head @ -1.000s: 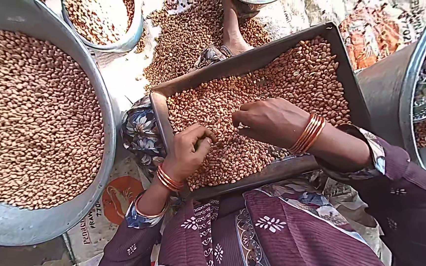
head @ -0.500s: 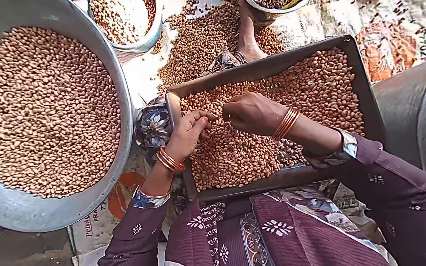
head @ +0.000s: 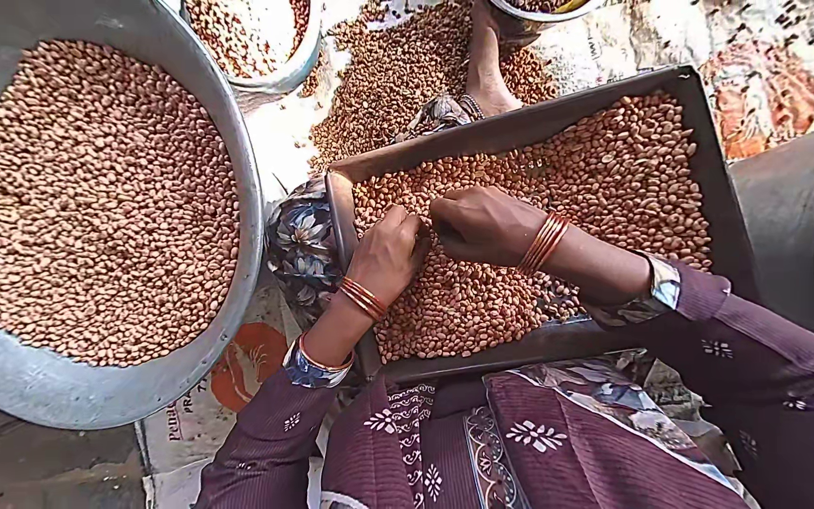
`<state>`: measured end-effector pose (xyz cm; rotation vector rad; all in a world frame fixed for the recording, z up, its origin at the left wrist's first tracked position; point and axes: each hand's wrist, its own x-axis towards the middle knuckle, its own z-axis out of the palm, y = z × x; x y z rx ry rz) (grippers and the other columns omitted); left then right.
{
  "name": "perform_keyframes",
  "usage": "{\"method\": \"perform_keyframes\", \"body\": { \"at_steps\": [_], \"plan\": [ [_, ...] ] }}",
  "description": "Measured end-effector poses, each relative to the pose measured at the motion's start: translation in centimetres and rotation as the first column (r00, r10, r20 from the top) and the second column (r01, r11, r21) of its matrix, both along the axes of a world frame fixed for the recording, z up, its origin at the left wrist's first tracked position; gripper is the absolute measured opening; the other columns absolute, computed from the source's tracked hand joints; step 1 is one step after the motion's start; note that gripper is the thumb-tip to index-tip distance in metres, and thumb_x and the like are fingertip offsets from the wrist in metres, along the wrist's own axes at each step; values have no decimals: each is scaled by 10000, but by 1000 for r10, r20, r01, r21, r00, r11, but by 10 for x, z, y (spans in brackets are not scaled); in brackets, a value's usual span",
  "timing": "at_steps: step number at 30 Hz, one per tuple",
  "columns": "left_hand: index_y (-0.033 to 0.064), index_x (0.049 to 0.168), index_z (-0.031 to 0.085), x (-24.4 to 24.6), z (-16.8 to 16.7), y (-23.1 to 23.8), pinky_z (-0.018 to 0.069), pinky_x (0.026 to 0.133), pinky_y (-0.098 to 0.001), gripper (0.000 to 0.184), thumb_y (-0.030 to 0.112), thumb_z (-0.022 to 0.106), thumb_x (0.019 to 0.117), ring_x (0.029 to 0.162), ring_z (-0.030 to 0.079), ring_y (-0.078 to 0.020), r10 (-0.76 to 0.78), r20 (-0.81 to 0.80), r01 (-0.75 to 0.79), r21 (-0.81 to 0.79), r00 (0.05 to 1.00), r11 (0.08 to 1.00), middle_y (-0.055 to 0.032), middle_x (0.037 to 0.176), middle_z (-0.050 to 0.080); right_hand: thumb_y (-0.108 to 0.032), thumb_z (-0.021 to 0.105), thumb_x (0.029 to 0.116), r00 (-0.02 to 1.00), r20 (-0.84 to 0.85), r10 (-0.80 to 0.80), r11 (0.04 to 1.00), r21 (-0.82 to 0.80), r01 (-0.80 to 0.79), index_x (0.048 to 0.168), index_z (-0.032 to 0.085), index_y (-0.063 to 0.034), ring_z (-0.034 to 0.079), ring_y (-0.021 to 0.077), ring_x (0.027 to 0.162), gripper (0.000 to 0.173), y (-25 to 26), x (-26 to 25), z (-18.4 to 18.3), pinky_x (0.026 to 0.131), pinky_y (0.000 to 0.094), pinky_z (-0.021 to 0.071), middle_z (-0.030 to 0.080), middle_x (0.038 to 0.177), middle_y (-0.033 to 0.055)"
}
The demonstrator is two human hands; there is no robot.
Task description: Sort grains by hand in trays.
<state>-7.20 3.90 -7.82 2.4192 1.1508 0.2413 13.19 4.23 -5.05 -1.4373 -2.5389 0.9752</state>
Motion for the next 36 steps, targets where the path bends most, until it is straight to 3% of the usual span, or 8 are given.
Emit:
{"method": "perform_keyframes", "body": {
  "at_steps": [7, 14, 16, 19, 22, 26, 31, 36],
  "plan": [
    [2, 957, 696, 0, 17, 18, 551, 685, -491, 157, 145, 748, 920, 770, 642, -316, -41, -52, 32, -159, 998, 987, -161, 886, 618, -112, 601, 990, 990, 42, 133, 990, -43, -131, 851, 685, -45, 668, 263, 788, 175, 15, 3, 4, 704, 462, 528, 663, 817, 98],
    [48, 1228, 683, 20, 79, 100, 527, 865, -479, 327, 228, 706, 955, 1005, 633, -329, 116, 69, -121, 74, 991, 990, -212, 1176, 608, -37, 627, 954, 969, -103, -225, 900, 359, 247, 1244, 665, -74, 697, 317, 986, 296, 55, 23, 78, 875, 518, 571, 643, 1190, 173],
    [165, 1401, 608, 22, 87, 107, 375, 1067, -663, 530, 304, 758, 912, 1408, 401, -452, 147, 2, -146, 115, 989, 983, -230, 1552, 398, -58, 599, 973, 938, -127, -323, 842, 415, 346, 1228, 677, -87, 683, 266, 948, 268, 54, 39, 95, 846, 448, 562, 644, 1180, 147],
    [231, 1444, 575, 19, 74, 105, 148, 1132, -774, 565, 344, 735, 914, 1554, 98, -486, 118, -5, -116, 143, 993, 983, -203, 1678, 226, -140, 534, 1039, 909, -5, -417, 834, 394, 385, 1121, 714, -85, 693, 283, 903, 206, 43, 77, 98, 823, 496, 533, 710, 1039, 131],
    [145, 1335, 660, 7, 53, 101, 264, 1115, -708, 391, 283, 673, 969, 1484, 298, -465, 42, 58, -51, 157, 997, 986, -194, 1550, 444, -253, 456, 1101, 816, 312, -486, 872, 229, 432, 1115, 693, -62, 687, 407, 955, 304, 33, 113, 80, 816, 621, 507, 701, 966, 194],
    [54, 1135, 710, 6, 39, 88, 571, 849, -530, 157, 93, 630, 1006, 951, 715, -319, -119, 126, 113, 51, 985, 992, -152, 1084, 725, -258, 528, 1071, 598, 636, -488, 784, 18, 621, 1332, 547, 74, 624, 533, 1137, 423, 29, 96, 28, 852, 677, 508, 602, 1259, 336],
    [94, 1090, 736, 24, 32, 78, 548, 728, -627, 128, 131, 658, 995, 874, 714, -377, -153, -70, 155, 27, 986, 988, -156, 1002, 730, -151, 526, 1066, 978, -79, -194, 981, -13, 194, 1337, 602, -70, 706, 258, 966, 293, 20, 90, 8, 879, 478, 576, 694, 1153, 128],
    [69, 1066, 739, 17, 23, 80, 561, 735, -578, 132, 131, 645, 997, 857, 705, -343, -205, -43, 208, 82, 978, 975, -149, 977, 711, -258, 475, 1101, 750, 421, -510, 856, 162, 492, 1201, 613, 10, 681, 469, 1007, 318, 6, 112, 38, 800, 621, 535, 657, 1127, 263]
  ]
}}
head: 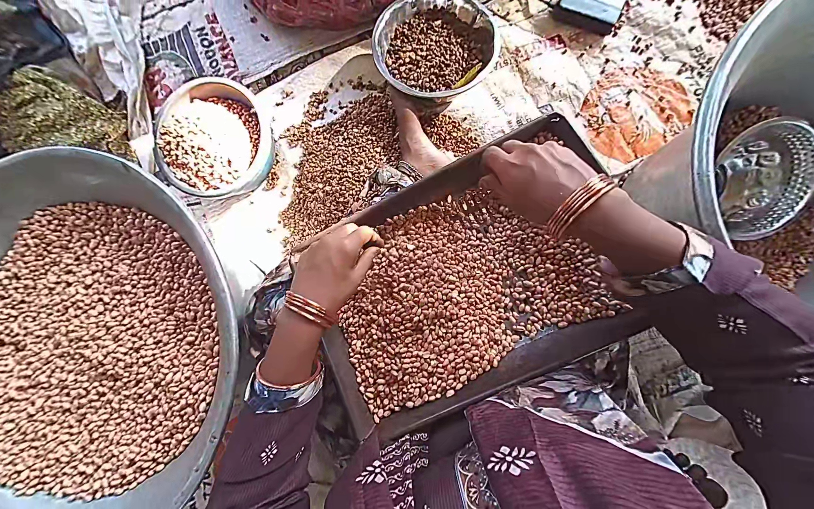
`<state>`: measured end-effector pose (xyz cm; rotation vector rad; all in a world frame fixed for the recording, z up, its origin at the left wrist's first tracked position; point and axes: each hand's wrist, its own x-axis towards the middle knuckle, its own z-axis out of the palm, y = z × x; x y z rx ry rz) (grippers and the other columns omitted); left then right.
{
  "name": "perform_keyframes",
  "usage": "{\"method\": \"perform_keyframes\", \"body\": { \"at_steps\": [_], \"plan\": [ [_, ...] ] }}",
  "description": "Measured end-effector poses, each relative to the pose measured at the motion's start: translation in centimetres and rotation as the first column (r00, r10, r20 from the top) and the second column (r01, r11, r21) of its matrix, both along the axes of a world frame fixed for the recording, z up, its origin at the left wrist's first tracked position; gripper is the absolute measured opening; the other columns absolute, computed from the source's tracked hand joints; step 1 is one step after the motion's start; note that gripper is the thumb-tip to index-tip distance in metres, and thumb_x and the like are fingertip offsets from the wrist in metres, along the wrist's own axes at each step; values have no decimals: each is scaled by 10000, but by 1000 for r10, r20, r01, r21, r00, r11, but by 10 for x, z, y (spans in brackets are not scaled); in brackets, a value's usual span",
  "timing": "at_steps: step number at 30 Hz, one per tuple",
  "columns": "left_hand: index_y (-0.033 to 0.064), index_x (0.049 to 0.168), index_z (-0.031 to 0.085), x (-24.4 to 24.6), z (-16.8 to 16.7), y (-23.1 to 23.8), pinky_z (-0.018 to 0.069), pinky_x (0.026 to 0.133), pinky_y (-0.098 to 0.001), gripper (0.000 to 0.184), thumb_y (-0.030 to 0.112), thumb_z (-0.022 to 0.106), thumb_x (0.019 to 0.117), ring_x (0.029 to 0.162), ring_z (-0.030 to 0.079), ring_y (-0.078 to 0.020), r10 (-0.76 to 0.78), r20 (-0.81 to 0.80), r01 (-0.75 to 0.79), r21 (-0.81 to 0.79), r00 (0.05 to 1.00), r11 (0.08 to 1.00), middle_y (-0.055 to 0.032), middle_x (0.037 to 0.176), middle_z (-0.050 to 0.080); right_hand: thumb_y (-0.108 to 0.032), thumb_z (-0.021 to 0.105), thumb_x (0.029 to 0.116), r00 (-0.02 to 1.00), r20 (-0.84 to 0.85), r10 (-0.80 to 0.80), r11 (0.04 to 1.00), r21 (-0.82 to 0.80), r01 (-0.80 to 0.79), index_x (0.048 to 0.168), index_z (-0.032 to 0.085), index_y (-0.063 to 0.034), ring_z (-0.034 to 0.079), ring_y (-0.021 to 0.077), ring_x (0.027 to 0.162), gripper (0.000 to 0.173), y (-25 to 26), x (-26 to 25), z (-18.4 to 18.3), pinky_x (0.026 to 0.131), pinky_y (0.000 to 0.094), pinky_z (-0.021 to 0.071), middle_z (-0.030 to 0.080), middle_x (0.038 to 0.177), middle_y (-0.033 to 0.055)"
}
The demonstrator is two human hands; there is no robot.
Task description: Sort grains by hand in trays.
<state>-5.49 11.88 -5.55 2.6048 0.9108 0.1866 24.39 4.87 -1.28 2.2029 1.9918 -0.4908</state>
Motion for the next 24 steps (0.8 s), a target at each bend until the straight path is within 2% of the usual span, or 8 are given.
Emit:
{"method": "perform_keyframes", "body": {
  "at_steps": [2, 4, 8, 11, 14, 17, 20, 24],
  "plan": [
    [66, 1061, 747, 0, -1, -2, 558, 694, -529, 134, 129, 657, 984, 781, 678, -304, -32, 42, 33, -19, 999, 999, -135, 935, 691, -250, 516, 1079, 985, 134, -109, 962, -236, 139, 1244, 584, 74, 658, 514, 1054, 369, -6, -4, -11, 808, 644, 532, 628, 1179, 319],
    [73, 1059, 741, 4, -5, -3, 551, 670, -485, 132, 130, 650, 984, 729, 652, -260, -72, 74, 77, -58, 995, 995, -111, 921, 683, -226, 583, 1047, 999, -38, 35, 946, -320, -45, 1321, 545, 46, 670, 454, 1037, 388, -17, -9, -23, 857, 581, 548, 597, 1254, 280],
    [59, 1071, 743, 16, -11, -7, 578, 754, -523, 143, 126, 655, 981, 860, 701, -306, -132, 79, 137, -74, 988, 988, -133, 971, 702, -141, 591, 1033, 700, -658, 276, 948, 68, -310, 1311, 570, -56, 741, 171, 829, 292, -28, -7, -18, 756, 384, 651, 697, 1122, 94],
    [58, 1054, 744, 17, -15, -9, 576, 739, -514, 144, 142, 657, 976, 845, 699, -299, -156, 88, 162, -57, 984, 985, -132, 962, 702, -159, 529, 1061, 917, -351, 192, 981, 100, -168, 1244, 616, -34, 707, 306, 849, 237, -36, 3, -1, 751, 510, 574, 692, 1043, 145],
    [50, 1058, 742, 15, -17, -8, 570, 746, -504, 162, 147, 637, 982, 845, 692, -304, -172, 106, 177, -37, 979, 984, -141, 946, 691, -272, 527, 1080, 999, 42, -22, 962, -273, 32, 1164, 606, 33, 688, 452, 964, 327, -50, 0, -7, 787, 602, 537, 668, 1008, 249],
    [56, 1064, 744, 19, -17, -10, 572, 773, -490, 157, 137, 639, 980, 865, 698, -290, -168, 144, 176, -48, 975, 983, -134, 977, 705, -268, 601, 1042, 975, -209, 71, 881, -445, -159, 1162, 616, -6, 694, 370, 902, 289, -71, -13, -21, 793, 540, 551, 676, 942, 188],
    [73, 1063, 749, 31, -16, -16, 572, 755, -476, 159, 147, 637, 977, 858, 692, -272, -183, 157, 198, -87, 971, 976, -118, 981, 697, -212, 632, 1029, 725, -663, 188, 909, -163, -384, 1153, 664, -64, 708, 156, 718, 195, -84, -21, -23, 689, 366, 613, 711, 899, 58],
    [86, 1068, 744, 39, -14, -19, 573, 721, -501, 180, 216, 691, 956, 855, 685, -290, -232, 85, 241, -118, 969, 963, -120, 992, 680, -70, 643, 978, 828, -477, 295, 955, 128, -266, 1032, 737, -60, 704, 263, 840, 109, -67, -18, -34, 764, 457, 579, 710, 962, 112]
  ]
}}
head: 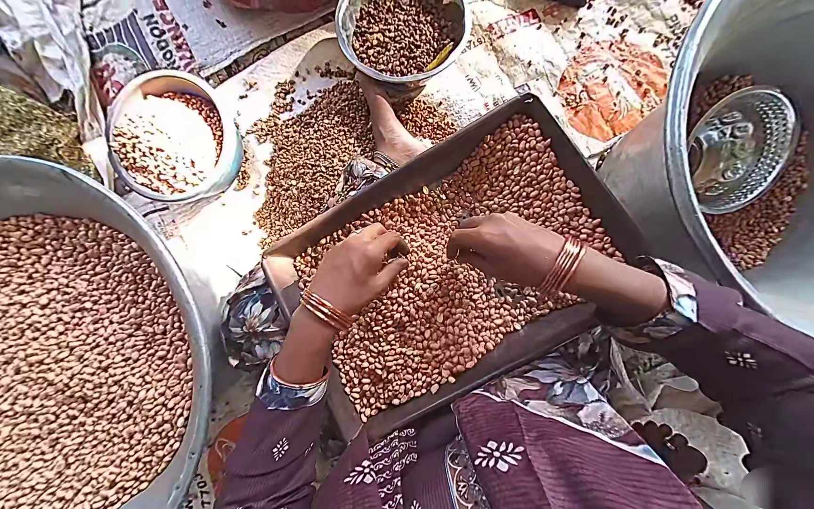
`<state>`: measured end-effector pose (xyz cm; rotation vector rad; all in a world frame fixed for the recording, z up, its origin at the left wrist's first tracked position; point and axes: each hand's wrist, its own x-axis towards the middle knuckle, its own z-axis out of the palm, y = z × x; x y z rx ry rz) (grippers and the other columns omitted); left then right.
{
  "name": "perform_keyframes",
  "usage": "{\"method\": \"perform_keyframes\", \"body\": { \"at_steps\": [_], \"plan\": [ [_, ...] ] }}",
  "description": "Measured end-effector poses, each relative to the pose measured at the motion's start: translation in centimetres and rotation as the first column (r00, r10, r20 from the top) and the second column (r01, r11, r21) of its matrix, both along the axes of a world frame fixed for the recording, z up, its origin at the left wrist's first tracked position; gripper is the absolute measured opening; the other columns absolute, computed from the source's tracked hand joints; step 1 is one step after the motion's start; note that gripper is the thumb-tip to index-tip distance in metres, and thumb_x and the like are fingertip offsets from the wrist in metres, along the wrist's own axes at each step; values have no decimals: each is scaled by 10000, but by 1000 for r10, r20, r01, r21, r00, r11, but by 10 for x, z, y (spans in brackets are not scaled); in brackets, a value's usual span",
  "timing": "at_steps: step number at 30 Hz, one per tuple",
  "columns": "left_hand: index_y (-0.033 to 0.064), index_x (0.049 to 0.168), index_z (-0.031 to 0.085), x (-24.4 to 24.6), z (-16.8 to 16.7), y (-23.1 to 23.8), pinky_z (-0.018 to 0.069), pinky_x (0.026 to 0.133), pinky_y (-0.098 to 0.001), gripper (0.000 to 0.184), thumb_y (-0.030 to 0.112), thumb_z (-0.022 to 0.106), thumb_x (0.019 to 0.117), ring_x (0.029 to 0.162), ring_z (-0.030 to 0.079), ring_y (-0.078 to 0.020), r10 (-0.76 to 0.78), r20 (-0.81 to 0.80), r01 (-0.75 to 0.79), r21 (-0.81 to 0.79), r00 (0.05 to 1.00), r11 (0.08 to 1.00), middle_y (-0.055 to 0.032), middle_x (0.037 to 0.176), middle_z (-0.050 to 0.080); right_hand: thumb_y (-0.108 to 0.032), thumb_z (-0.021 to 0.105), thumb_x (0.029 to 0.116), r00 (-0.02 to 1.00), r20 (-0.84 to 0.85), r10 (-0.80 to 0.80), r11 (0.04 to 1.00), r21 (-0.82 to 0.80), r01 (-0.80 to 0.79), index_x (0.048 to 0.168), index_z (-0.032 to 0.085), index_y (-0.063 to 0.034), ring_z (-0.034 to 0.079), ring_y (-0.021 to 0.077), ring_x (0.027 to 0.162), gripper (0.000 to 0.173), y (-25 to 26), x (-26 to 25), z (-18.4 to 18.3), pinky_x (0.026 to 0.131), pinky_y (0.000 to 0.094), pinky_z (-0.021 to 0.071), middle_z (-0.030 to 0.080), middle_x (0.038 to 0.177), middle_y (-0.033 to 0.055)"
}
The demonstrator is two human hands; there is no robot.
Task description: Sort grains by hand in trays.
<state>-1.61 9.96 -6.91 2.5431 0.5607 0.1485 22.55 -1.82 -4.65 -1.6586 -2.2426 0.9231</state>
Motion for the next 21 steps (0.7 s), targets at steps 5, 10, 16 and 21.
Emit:
{"method": "perform_keyframes", "body": {
  "at_steps": [5, 10, 16, 21],
  "plan": [
    [73, 1054, 741, 0, -5, -7, 577, 722, -507, 159, 189, 723, 947, 864, 693, -313, 12, -24, -11, 38, 1000, 999, -137, 982, 672, -157, 667, 994, 992, 121, 38, 994, -106, -25, 1120, 717, -35, 699, 319, 945, 183, 11, -8, -13, 816, 486, 570, 686, 1097, 157],
    [91, 1060, 758, -1, -11, -9, 563, 694, -450, 162, 204, 684, 971, 785, 652, -251, 100, 25, -100, -11, 995, 995, -107, 947, 648, -133, 664, 975, 999, 49, 3, 999, -53, 0, 1034, 720, -35, 684, 290, 884, 127, 10, -6, -19, 772, 467, 568, 662, 1011, 141],
    [127, 1113, 567, 0, 4, -12, 561, 631, -230, 206, 102, 389, 1012, 743, 653, -70, 423, 206, -210, -631, 883, 746, 0, 1039, 658, -179, 651, 982, 993, -19, -121, 991, -60, 119, 995, 700, -57, 682, 215, 777, 132, 12, 20, -7, 726, 442, 551, 697, 855, 76],
    [44, 1044, 674, 19, 5, -22, 485, 624, -259, 149, 109, 546, 1000, 694, 570, -100, 228, 138, -169, -345, 964, 923, -55, 913, 629, -82, 619, 944, 991, -74, -113, 994, -10, 113, 953, 741, -79, 686, 188, 806, 123, 5, 34, -4, 756, 426, 560, 718, 901, 61]
  ]
}}
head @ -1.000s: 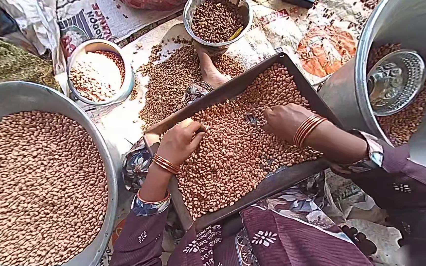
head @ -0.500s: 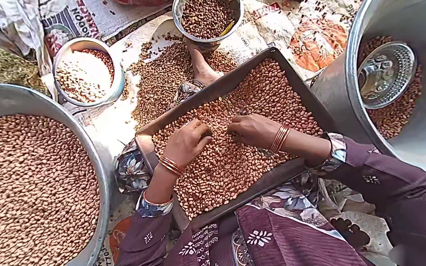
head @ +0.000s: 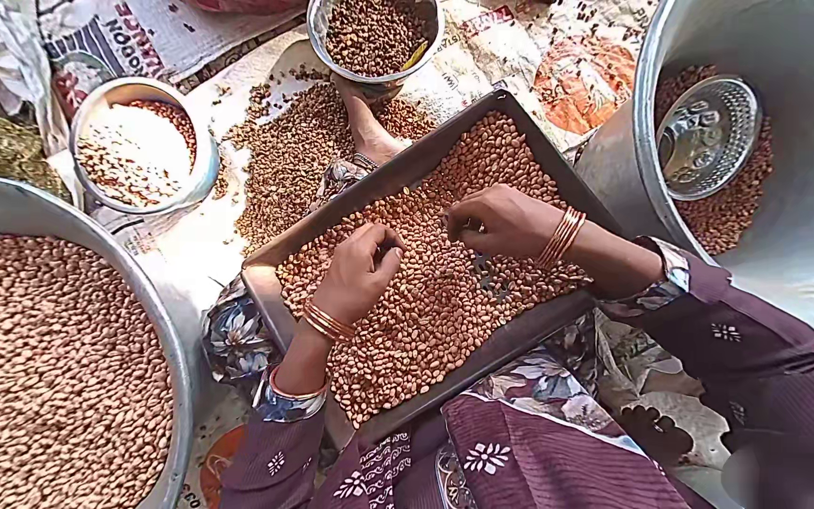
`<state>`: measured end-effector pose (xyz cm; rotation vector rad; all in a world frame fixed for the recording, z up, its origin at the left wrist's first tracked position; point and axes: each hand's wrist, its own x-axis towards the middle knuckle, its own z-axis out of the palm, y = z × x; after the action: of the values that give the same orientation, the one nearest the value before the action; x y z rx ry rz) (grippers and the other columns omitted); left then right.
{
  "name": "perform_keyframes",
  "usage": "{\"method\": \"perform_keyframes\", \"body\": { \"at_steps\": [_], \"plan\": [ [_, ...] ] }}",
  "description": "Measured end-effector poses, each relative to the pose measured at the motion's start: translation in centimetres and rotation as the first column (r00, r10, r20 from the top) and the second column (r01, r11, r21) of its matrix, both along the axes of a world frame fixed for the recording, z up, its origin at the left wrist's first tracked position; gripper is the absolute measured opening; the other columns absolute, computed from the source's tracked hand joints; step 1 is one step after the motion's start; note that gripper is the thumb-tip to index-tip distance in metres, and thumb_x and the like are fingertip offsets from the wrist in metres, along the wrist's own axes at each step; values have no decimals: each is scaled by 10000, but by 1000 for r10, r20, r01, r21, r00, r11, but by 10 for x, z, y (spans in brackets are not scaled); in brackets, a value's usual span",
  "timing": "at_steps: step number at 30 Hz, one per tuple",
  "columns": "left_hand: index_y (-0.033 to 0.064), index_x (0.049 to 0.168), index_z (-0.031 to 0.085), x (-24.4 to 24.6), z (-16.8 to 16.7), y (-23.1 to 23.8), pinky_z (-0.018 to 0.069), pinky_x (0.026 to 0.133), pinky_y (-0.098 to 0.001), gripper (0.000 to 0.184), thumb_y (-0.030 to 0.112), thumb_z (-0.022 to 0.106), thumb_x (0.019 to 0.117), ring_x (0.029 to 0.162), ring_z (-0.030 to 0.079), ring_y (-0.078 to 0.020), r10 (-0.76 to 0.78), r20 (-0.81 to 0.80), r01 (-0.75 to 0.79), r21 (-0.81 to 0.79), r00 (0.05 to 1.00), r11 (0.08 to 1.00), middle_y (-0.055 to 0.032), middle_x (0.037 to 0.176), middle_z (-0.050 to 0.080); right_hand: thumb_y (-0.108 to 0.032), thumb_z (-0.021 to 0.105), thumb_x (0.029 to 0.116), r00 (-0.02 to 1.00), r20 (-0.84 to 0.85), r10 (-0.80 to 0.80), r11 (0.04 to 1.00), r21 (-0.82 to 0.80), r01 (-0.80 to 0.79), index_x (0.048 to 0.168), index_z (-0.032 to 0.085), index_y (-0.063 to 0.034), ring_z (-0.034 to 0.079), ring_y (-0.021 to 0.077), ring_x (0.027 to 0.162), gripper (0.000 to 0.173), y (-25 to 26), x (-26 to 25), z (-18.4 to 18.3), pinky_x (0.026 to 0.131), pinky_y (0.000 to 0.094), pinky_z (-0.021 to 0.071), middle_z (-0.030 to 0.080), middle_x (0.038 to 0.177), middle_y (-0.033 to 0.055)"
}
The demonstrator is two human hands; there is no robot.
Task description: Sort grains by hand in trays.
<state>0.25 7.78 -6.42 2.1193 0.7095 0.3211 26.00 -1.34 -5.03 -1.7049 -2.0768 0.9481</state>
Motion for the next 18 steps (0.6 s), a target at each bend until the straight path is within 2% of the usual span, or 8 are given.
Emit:
{"method": "perform_keyframes", "body": {
  "at_steps": [1, 3, 4, 6, 8, 13, 15, 18],
  "plan": [
    [35, 1023, 699, 3, -2, -1, 500, 649, -289, 145, 116, 588, 980, 718, 580, -131, -48, -34, 51, 112, 998, 992, -75, 907, 629, -60, 620, 949, 1000, -14, 27, 1000, 11, -27, 949, 748, -74, 688, 194, 795, 128, -3, -1, -1, 748, 423, 565, 720, 898, 69],
    [41, 1021, 720, 4, -4, -2, 520, 655, -345, 148, 129, 618, 960, 723, 592, -179, -112, -96, 129, 198, 989, 972, -84, 878, 611, -65, 652, 962, 994, -44, 96, 995, 18, -95, 975, 768, -61, 699, 210, 829, 116, -9, -10, -7, 786, 421, 575, 730, 918, 83],
    [49, 1020, 730, 2, -4, -1, 524, 644, -355, 150, 131, 627, 948, 710, 594, -182, -135, -112, 156, 206, 985, 966, -78, 860, 609, -88, 684, 958, 991, -44, 123, 992, 9, -123, 986, 770, -60, 700, 210, 843, 95, -12, -16, -10, 801, 414, 579, 728, 933, 83],
    [77, 1018, 743, -3, -6, 2, 523, 633, -360, 150, 155, 650, 931, 701, 593, -173, -183, -140, 208, 189, 973, 960, -60, 854, 610, -97, 730, 912, 990, 10, 141, 990, 13, -141, 936, 745, -68, 689, 217, 811, 40, -19, -28, -19, 744, 411, 579, 699, 913, 81],
    [87, 1039, 746, -9, -5, 3, 547, 677, -406, 147, 170, 693, 928, 756, 629, -206, -234, -182, 262, 155, 955, 952, -80, 909, 635, -90, 696, 936, 983, 84, 162, 986, -43, -159, 923, 718, -23, 689, 265, 818, 72, -22, -36, -17, 729, 439, 561, 688, 907, 120],
    [84, 1058, 756, -16, -13, 1, 547, 691, -431, 168, 192, 714, 937, 767, 631, -251, -182, -213, 224, 194, 960, 955, -105, 879, 626, -95, 638, 931, 966, 217, 139, 986, -118, -115, 974, 644, -65, 656, 251, 715, 52, -4, -20, 4, 636, 448, 522, 637, 777, 76],
    [60, 1039, 747, -16, -14, 2, 558, 707, -442, 161, 183, 699, 948, 783, 646, -258, -166, -213, 211, 211, 963, 954, -111, 889, 642, -76, 609, 961, 972, 212, 100, 993, -75, -86, 1010, 671, -76, 676, 262, 754, 79, 6, -14, 9, 674, 463, 539, 671, 823, 87],
    [55, 1019, 736, -11, -10, 5, 545, 695, -427, 161, 193, 671, 970, 762, 631, -233, -125, -187, 166, 226, 974, 960, -98, 878, 636, -98, 604, 1008, 982, 158, 103, 995, -21, -101, 1026, 735, -45, 706, 285, 886, 142, 15, -16, 1, 809, 470, 561, 719, 953, 125]
  ]
}}
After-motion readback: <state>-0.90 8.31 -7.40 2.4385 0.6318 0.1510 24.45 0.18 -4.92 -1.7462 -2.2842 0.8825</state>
